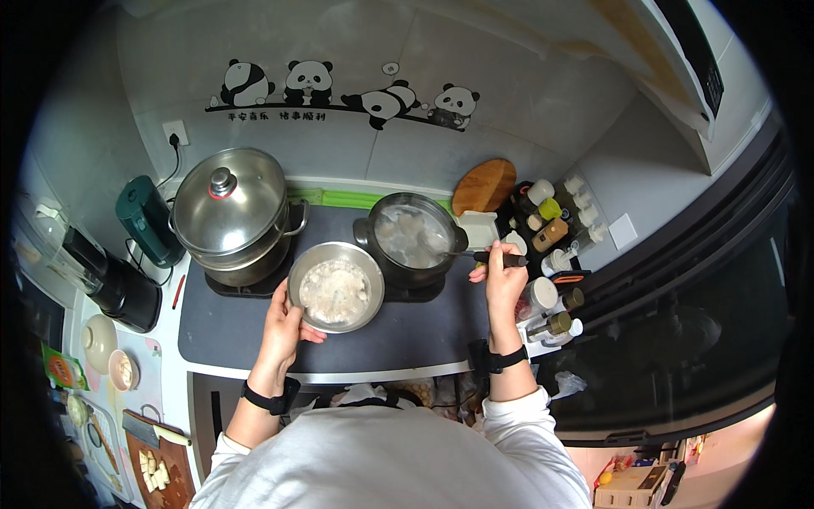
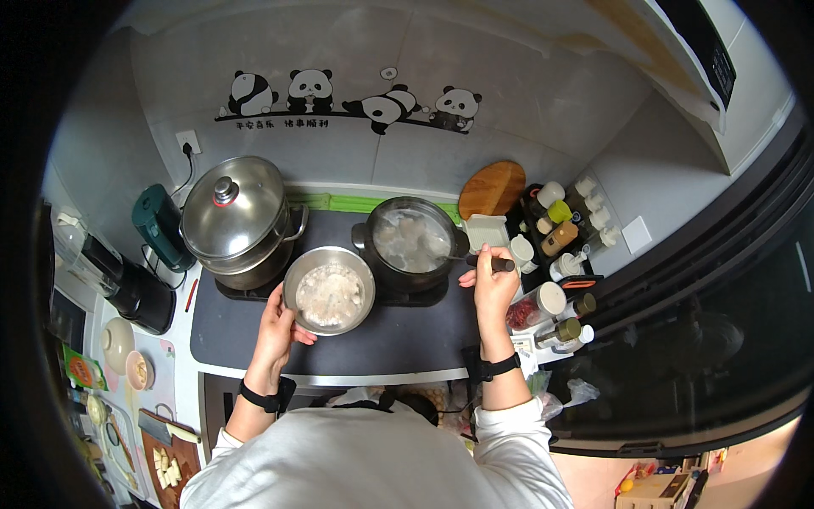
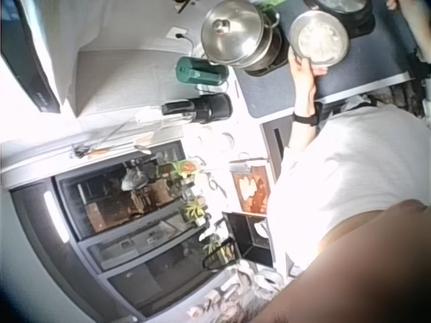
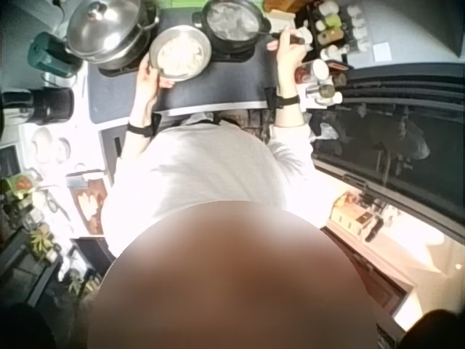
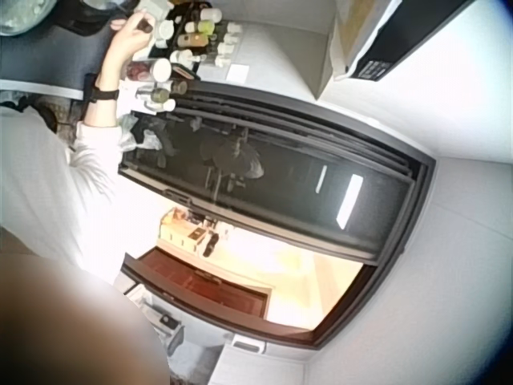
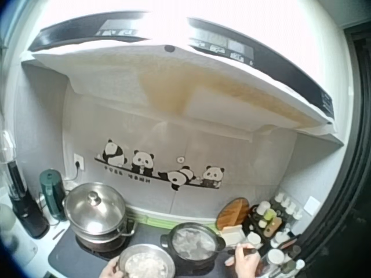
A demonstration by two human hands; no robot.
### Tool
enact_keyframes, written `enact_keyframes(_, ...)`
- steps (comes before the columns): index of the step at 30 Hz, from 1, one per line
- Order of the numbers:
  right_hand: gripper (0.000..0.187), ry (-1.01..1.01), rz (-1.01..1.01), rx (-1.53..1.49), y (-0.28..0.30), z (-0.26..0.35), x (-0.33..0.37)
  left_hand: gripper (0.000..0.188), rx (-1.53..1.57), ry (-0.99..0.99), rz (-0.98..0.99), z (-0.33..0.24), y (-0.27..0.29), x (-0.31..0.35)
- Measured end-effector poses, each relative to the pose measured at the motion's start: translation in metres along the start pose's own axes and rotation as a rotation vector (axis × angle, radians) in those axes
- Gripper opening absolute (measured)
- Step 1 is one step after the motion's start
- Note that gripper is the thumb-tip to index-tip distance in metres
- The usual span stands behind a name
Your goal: The person uses a ladle to transfer dumplings from a pot of boiling water into a metal bowl. The person then carries the bowl to the sink, rinses the dumplings under running water, and returns the bowl to the counter.
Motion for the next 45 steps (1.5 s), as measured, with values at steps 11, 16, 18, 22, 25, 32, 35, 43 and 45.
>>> enact_keyframes(11, 0.026, -0.011, -0.003, -0.018, -0.005, -0.008, -0.011, 0.056, -0.022, -0.017, -0.024, -0.006, 0.002, 0.002)
enact_keyframes(16, 0.025, 0.011, 0.019, -0.038, -0.012, -0.011, -0.019, 0.056, -0.026, -0.029, -0.041, -0.008, 0.004, 0.001)
enact_keyframes(18, 0.024, 0.016, 0.025, -0.036, -0.014, -0.013, -0.021, 0.056, -0.027, -0.028, -0.037, -0.008, 0.004, 0.001)
enact_keyframes(22, 0.023, 0.002, 0.046, -0.061, -0.019, -0.016, -0.025, 0.057, -0.015, -0.031, -0.048, -0.009, 0.006, 0.001)
enact_keyframes(25, 0.022, 0.015, 0.065, -0.082, -0.023, -0.017, -0.027, 0.057, -0.015, -0.025, -0.058, -0.009, 0.008, 0.001)
enact_keyframes(32, 0.019, 0.051, 0.115, -0.115, -0.033, -0.022, -0.028, 0.058, -0.025, -0.031, -0.070, -0.009, 0.012, 0.003)
enact_keyframes(35, 0.017, 0.059, 0.133, -0.115, -0.037, -0.026, -0.029, 0.058, -0.027, -0.030, -0.072, -0.009, 0.013, 0.003)
enact_keyframes(43, 0.014, 0.063, 0.183, -0.148, -0.047, -0.035, -0.031, 0.059, -0.013, -0.041, -0.082, -0.009, 0.014, 0.005)
enact_keyframes(45, 0.013, 0.064, 0.199, -0.165, -0.049, -0.036, -0.031, 0.059, -0.024, -0.038, -0.074, -0.009, 0.014, 0.005)
Point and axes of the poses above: each hand's wrist, its own x-axis away from the middle knuckle, its own y-axis out of the back of the hand, z = x × y, the point moved 9 cm from there along -x, towards the middle knuckle, and after that the axes turned 15 degrees about -y, right-handed, at the moved point
